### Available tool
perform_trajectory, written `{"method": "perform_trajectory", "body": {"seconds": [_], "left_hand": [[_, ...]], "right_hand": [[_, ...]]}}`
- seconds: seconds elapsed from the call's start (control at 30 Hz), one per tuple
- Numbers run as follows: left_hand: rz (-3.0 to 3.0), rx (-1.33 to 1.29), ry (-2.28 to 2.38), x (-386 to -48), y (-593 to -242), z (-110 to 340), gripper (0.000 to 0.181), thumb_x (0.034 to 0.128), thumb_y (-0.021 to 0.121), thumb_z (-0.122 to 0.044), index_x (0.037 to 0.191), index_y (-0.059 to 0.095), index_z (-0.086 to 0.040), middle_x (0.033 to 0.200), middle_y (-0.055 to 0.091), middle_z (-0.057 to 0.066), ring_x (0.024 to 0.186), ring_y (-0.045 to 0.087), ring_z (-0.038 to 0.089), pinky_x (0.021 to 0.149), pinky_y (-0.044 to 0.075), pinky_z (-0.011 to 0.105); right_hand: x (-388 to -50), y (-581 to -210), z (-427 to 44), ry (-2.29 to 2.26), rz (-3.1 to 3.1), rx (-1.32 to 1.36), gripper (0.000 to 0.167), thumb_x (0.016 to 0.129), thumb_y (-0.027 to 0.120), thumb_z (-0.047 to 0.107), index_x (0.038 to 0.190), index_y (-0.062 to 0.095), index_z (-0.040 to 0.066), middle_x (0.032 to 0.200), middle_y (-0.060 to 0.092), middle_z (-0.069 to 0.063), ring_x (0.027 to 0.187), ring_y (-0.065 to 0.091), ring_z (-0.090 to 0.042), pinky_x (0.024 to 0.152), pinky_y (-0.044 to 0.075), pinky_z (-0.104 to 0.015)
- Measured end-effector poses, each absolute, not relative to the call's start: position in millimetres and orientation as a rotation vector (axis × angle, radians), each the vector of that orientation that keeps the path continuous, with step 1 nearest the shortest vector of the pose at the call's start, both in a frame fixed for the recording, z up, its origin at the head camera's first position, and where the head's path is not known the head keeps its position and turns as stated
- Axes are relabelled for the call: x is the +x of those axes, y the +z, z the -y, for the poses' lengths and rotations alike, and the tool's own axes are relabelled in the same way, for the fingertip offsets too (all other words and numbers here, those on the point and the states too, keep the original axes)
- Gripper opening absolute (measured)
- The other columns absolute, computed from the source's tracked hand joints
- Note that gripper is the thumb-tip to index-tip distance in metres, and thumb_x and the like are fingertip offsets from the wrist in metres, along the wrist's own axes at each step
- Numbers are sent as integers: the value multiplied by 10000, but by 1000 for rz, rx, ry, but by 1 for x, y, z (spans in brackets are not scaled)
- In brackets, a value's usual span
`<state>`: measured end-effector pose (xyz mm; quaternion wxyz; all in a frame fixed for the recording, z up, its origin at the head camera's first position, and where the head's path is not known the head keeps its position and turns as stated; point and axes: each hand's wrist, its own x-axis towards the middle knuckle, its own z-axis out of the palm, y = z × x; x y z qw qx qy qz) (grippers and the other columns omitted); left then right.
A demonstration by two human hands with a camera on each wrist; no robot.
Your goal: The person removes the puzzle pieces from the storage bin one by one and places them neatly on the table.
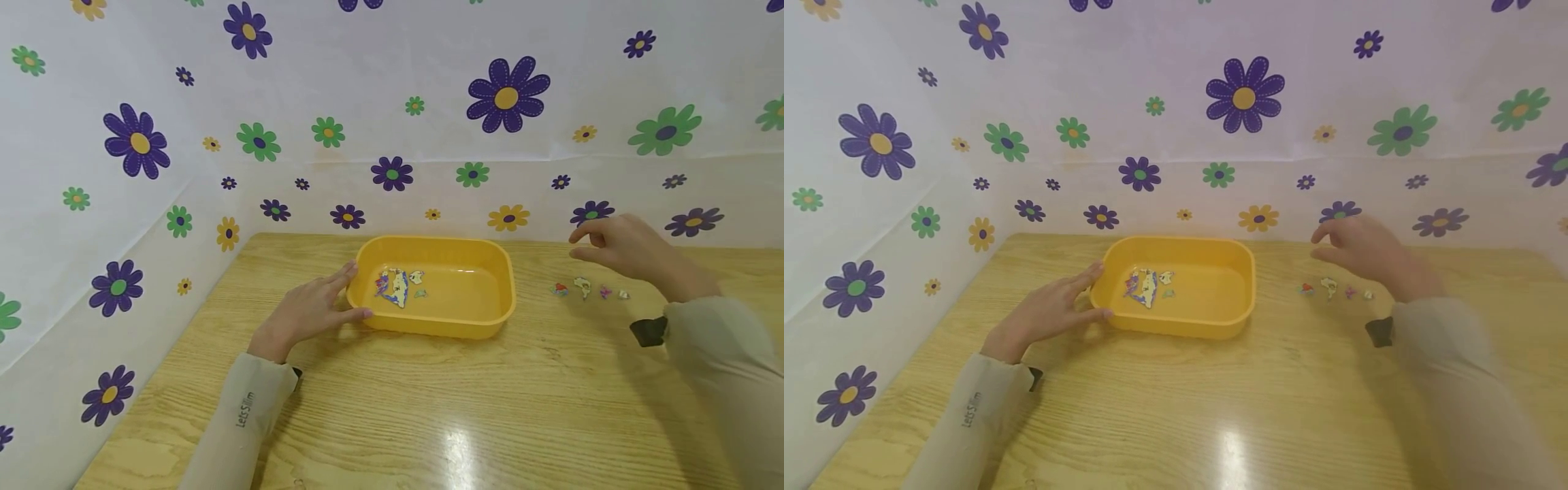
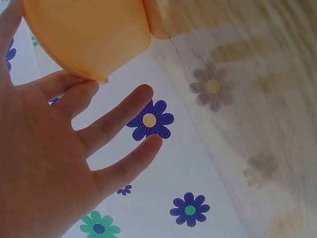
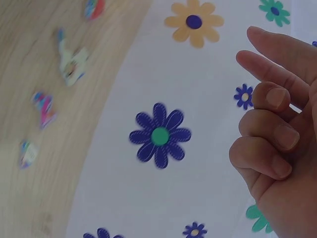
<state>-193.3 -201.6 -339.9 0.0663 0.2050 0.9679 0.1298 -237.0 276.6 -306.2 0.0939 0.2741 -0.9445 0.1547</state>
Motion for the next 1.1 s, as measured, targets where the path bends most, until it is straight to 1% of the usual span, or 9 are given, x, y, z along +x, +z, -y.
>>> {"method": "perform_trajectory", "body": {"seconds": [0.27, 0.57, 0.8, 0.97, 1.1], "left_hand": [[-2921, 628, 379, -194, -339, 201, 910, 951, 591, -621, 1609, 252, -92, 1656, 223, 66, 1392, 408, 465, 1089, 391, 607], [-2922, 628, 382, -193, -340, 202, 911, 949, 593, -623, 1607, 256, -90, 1657, 217, 65, 1395, 403, 463, 1090, 390, 607], [-2923, 623, 379, -193, -341, 203, 911, 949, 584, -634, 1605, 265, -87, 1660, 210, 65, 1406, 393, 453, 1104, 373, 605], [-2924, 619, 375, -194, -342, 204, 936, 938, 567, -670, 1606, 261, -92, 1660, 211, 63, 1403, 400, 449, 1096, 383, 607], [-2921, 620, 379, -193, -341, 202, 925, 943, 579, -649, 1608, 256, -93, 1660, 214, 65, 1400, 404, 452, 1092, 388, 608]], "right_hand": [[-246, -295, -243, 544, 2807, 828, 190, 907, 760, 99, 1025, 728, -46, 601, 322, 43, 537, 289, -119, 523, 256, -270], [-256, -283, -212, 594, 2765, 904, 195, 908, 763, 92, 1030, 735, -57, 599, 346, 39, 542, 297, -125, 530, 243, -271], [-261, -273, -194, 620, 2744, 945, 185, 904, 763, 87, 1024, 738, -52, 616, 395, 25, 578, 351, -152, 546, 256, -277], [-265, -271, -183, 637, 2742, 976, 183, 905, 768, 93, 1008, 746, -56, 623, 477, 8, 611, 404, -165, 567, 301, -277], [-265, -270, -175, 639, 2772, 956, 151, 904, 760, 76, 1002, 751, -39, 629, 491, -12, 626, 424, -182, 576, 317, -283]]}}
